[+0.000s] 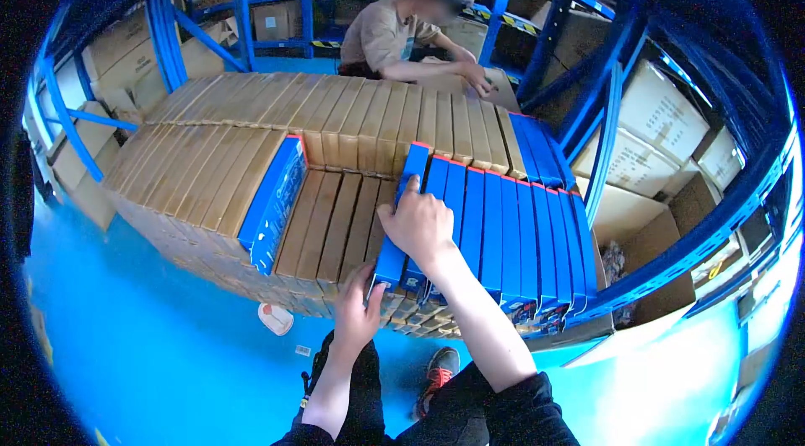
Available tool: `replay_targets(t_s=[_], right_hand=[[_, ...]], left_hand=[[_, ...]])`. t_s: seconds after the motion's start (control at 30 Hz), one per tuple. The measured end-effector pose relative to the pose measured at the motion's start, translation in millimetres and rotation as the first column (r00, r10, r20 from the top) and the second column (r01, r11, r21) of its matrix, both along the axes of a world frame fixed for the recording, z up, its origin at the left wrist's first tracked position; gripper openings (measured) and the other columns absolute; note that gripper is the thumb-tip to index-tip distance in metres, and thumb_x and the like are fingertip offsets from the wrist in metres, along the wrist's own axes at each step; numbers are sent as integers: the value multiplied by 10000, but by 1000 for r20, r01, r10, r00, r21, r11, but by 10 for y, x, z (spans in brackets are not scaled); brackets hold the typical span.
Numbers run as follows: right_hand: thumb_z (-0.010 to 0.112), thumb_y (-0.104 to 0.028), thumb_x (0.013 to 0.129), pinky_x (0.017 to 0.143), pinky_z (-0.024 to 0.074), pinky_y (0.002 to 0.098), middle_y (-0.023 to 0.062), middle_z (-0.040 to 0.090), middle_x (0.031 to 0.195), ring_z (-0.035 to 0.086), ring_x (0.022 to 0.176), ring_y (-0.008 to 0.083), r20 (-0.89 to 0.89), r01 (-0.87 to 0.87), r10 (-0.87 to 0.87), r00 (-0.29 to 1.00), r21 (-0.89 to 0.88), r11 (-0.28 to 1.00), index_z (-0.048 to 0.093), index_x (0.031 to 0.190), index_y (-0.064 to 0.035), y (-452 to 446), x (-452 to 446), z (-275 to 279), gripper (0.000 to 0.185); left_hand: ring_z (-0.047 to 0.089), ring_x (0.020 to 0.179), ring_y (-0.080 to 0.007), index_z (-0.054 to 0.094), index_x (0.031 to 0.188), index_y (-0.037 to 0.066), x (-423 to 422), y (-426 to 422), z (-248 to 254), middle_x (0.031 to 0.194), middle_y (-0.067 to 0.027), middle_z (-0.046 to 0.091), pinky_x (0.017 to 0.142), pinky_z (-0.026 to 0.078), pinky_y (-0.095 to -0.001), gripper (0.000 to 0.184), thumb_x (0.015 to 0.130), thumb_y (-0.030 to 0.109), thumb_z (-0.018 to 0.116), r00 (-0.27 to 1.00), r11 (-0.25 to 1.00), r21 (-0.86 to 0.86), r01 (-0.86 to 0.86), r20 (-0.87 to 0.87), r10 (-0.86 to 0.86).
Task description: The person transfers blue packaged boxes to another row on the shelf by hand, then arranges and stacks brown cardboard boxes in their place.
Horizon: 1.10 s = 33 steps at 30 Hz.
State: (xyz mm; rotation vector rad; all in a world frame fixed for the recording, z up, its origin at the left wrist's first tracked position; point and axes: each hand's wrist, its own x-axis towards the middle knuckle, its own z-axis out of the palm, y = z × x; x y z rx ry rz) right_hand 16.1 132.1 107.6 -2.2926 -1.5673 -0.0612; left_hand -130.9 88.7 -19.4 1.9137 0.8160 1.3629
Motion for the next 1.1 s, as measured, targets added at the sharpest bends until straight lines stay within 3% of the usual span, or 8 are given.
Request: replay_targets(t_s=[0.1, 0.2, 0.3, 0.63, 0.87, 0.9, 1.0, 1.1], right_hand=[[584, -312, 792, 656, 560, 507, 269, 660, 725, 677, 721, 432, -7, -9, 9, 1000, -3, 1000, 556, 1144, 95, 16, 71, -95, 539], [613, -296, 792, 646, 570, 483, 271, 654, 793, 681, 721, 415, 49, -23, 21, 999, 38, 999, 570, 1080, 90, 36, 68, -245, 484], [672, -283, 796, 653, 591, 423, 272, 626, 935, 686, 715, 384, 75, -16, 16, 997, 4, 1000, 557, 985, 79, 45, 60, -275, 424], [613, -245, 844, 574, 584, 412, 212, 662, 801, 699, 689, 352, 102, -46, 42, 994, 41, 998, 523, 925, 49, 56, 152, -397, 318], [631, -289, 846, 554, 573, 367, 180, 657, 791, 694, 654, 294, 149, -18, 8, 989, 69, 997, 525, 1032, 73, 37, 112, -409, 420], [626, -281, 852, 559, 573, 361, 176, 657, 800, 698, 668, 285, 151, 13, -22, 988, 58, 998, 513, 1107, 85, 41, 88, -402, 460], [574, -261, 876, 495, 556, 408, 182, 645, 697, 677, 588, 334, 217, -17, -26, 976, 194, 981, 508, 966, 42, 103, 141, -574, 323], [577, -270, 884, 494, 556, 387, 169, 646, 713, 683, 599, 310, 200, -1, -32, 979, 164, 987, 507, 986, 38, 129, 141, -601, 332]], left_hand=[[598, 1038, -444, 546, 1235, -36, 19, 24, 11, 1142, -251, 611, 889, 494, -448, 393, 900, 139, 654, 995, 999, 32, -18, -97, 21], [585, 1045, -451, 515, 1263, -26, 2, -5, 39, 1141, -249, 593, 877, 494, -455, 457, 879, 160, 680, 984, 985, -163, 59, -157, -85], [571, 1055, -452, 485, 1290, -13, 32, 40, -29, 1162, -244, 568, 857, 493, -465, 531, 853, 187, 710, 984, 995, -68, 72, -159, -82], [573, 1071, -432, 518, 1274, -9, 243, 77, -74, 1170, -220, 572, 883, 479, -459, 645, 771, 290, 789, 992, 988, -157, -4, -127, -16], [583, 1011, -429, 555, 1231, 6, 288, 64, -100, 1112, -210, 606, 850, 466, -454, 586, 740, 201, 809, 996, 990, -131, -56, -78, 46], [582, 1058, -413, 539, 1296, 29, 294, 67, -149, 1140, -194, 592, 882, 478, -453, 656, 771, 333, 790, 993, 991, -114, -63, -104, 51], [573, 1084, -417, 544, 1293, 28, 326, 21, -233, 1157, -197, 590, 884, 476, -454, 641, 780, 327, 783, 991, 966, -249, -70, -127, 39], [562, 1097, -428, 516, 1324, 28, 354, -3, -218, 1171, -211, 583, 894, 465, -460, 642, 800, 299, 769, 989, 979, -172, -107, -121, 87]])
